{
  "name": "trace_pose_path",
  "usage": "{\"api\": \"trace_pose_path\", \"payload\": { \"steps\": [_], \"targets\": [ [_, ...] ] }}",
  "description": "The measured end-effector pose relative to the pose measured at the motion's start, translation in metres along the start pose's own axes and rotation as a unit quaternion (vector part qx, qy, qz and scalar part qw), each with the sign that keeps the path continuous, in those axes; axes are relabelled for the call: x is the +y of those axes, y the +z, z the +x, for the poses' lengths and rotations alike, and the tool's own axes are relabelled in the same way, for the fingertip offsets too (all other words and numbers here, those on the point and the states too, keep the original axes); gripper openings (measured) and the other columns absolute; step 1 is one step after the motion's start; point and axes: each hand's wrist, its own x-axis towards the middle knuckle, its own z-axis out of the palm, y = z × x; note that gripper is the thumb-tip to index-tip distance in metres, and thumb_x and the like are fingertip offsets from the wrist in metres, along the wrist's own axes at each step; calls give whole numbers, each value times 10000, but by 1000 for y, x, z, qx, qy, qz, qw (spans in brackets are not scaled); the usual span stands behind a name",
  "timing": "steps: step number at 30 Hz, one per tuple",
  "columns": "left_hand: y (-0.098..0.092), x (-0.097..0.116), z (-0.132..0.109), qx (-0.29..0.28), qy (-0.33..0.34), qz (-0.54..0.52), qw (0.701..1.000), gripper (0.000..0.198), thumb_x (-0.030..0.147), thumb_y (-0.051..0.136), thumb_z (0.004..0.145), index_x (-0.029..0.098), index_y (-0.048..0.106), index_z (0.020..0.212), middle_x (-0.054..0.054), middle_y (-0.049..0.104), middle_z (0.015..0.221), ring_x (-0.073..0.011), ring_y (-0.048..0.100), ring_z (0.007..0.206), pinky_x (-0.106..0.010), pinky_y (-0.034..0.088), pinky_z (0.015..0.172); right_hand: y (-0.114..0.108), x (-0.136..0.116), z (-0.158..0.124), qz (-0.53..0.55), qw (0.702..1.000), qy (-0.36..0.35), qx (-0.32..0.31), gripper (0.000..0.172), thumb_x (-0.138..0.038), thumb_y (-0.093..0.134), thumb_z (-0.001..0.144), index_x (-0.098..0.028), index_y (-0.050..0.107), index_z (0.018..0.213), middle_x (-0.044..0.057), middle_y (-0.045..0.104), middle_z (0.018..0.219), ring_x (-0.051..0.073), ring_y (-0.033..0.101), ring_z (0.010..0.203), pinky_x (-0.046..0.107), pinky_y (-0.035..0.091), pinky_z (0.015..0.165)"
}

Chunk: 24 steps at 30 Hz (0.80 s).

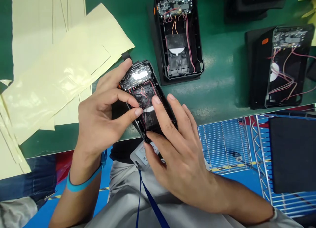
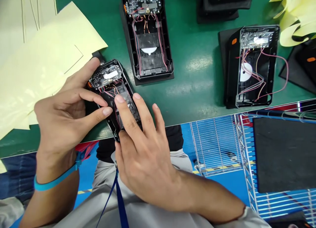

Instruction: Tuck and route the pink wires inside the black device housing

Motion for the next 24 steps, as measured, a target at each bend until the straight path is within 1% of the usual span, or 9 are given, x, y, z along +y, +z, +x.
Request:
{"api": "trace_pose_path", "payload": {
  "steps": [4, 7, 9, 12, 18, 24],
  "targets": [
    [2, 2, 0, 12, -18, -12, 1000, 150, 286, 857, 921, 235, 717, 939, 31, 517, 1659, -324, 443, 1625, -687, 364, 1382, -2, 1, 2, 1, 1000, -8, -15, 130, -163, 667, 987, -161, 738, 1096, 136, 364, 1777, 415, 261, 1697, 679, 289, 1365],
    [2, 5, 0, 13, -24, -13, 1000, 133, 241, 851, 905, 245, 722, 938, 48, 518, 1657, -317, 440, 1628, -677, 359, 1393, -3, 2, 3, -5, 1000, -9, -20, 115, -168, 662, 990, -183, 727, 1083, 116, 378, 1774, 402, 267, 1698, 672, 297, 1369],
    [3, 7, 0, 16, -37, -13, 999, 128, 193, 832, 896, 254, 725, 931, 65, 519, 1654, -298, 442, 1628, -645, 364, 1407, -4, 2, 3, -8, 1000, -9, -22, 103, -168, 659, 992, -184, 725, 1069, 113, 386, 1772, 399, 268, 1699, 664, 295, 1374],
    [3, 8, 0, 17, -47, -5, 999, 142, 146, 816, 885, 247, 724, 924, 59, 517, 1657, -281, 447, 1625, -604, 376, 1412, -4, 2, 4, -7, 1000, -14, -23, 98, -162, 651, 994, -169, 726, 1056, 125, 386, 1772, 404, 259, 1701, 662, 277, 1380],
    [3, 4, 0, 13, -12, 8, 1000, 127, 252, 846, 911, 235, 726, 947, 31, 511, 1663, -325, 451, 1619, -692, 365, 1374, -2, 3, 3, -2, 1000, -17, -15, 84, -156, 642, 1001, -153, 724, 1020, 143, 391, 1767, 414, 264, 1697, 668, 272, 1372],
    [5, 4, 0, 16, -25, 1, 1000, 147, 337, 841, 931, 243, 728, 931, 36, 516, 1658, -330, 452, 1619, -701, 369, 1373, 0, 4, 2, 2, 1000, -17, -13, 117, -169, 605, 1026, -160, 719, 1003, 135, 379, 1775, 400, 254, 1703, 662, 304, 1366]
  ]
}}
